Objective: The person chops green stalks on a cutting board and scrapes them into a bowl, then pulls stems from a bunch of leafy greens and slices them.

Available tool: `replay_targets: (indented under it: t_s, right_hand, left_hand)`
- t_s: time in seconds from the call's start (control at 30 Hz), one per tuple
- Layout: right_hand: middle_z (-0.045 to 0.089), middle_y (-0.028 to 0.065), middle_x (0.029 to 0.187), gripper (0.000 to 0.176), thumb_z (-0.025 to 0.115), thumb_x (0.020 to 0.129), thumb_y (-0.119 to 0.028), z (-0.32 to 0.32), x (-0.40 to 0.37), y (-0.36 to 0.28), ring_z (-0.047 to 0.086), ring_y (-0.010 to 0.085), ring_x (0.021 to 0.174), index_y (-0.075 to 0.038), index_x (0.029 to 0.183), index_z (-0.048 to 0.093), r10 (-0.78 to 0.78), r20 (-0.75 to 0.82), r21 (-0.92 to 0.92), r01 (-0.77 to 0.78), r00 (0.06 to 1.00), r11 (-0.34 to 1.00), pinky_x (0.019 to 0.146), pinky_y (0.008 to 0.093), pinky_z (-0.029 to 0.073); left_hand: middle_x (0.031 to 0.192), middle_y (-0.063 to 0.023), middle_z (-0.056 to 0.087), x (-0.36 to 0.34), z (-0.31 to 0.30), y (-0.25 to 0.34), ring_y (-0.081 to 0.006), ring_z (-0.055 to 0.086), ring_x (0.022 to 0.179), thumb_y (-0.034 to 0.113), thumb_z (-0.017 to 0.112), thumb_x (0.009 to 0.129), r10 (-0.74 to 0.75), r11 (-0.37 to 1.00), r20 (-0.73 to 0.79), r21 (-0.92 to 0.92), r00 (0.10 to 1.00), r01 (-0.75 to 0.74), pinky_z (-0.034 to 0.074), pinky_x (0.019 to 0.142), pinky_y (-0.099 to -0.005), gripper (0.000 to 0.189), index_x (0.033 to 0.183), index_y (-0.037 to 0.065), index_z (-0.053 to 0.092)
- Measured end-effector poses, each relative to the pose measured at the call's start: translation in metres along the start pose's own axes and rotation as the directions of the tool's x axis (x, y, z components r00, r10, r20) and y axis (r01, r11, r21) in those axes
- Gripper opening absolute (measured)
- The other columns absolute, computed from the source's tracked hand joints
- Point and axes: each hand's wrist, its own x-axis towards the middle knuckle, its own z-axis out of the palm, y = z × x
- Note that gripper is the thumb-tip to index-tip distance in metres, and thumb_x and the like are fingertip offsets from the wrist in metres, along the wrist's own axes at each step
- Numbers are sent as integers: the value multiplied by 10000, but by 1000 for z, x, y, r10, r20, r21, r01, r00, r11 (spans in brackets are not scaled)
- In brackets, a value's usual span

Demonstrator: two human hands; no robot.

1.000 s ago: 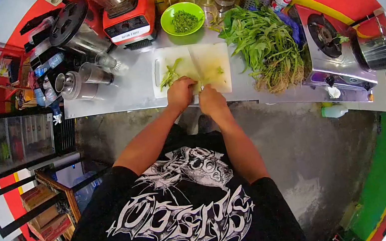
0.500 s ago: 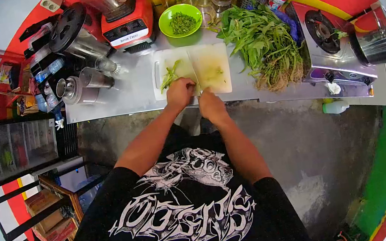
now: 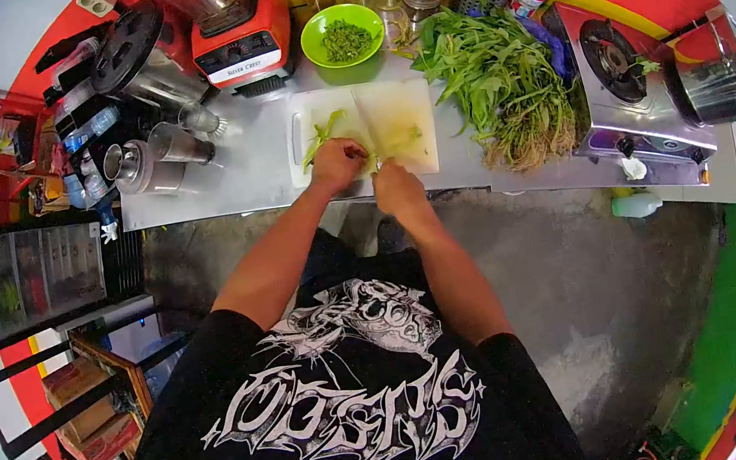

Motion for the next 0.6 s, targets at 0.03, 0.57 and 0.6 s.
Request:
replay_targets:
  t_s: [0.03,0.57,0.6]
  right_hand:
    - [668,363,1011,415,527,998,-305,1,1,-1,654,511,995,93,1116,536,-40,-32,14,40,999,999,877,562,509]
    - [661,371,991,411,543,991,-296,11,-3,5,647,534,958,98,1106,540,-40,-44,92,44,998,995,871,576,506]
    - [662,371,985,410,545,990,-296,10,-1,4,650,536,942,100,1098,542,-54,-70,76,59,996,995,859,573,511]
  left_hand:
    - [826,-101,753,1,0,-3,-208,727,775,67,752,760,12,999,17,-51,1000,-11,568,738,-331,149,906,77,782]
    - [814,-126,746,0,1,-1,-236,729,755,77,690,784,14,1000,8,-13,1000,-14,566,711,-350,147,901,69,778]
    - [810,-127,745,1,0,0,-233,730,755,76,688,785,2,1000,11,-5,1000,-2,566,708,-350,147,901,66,777]
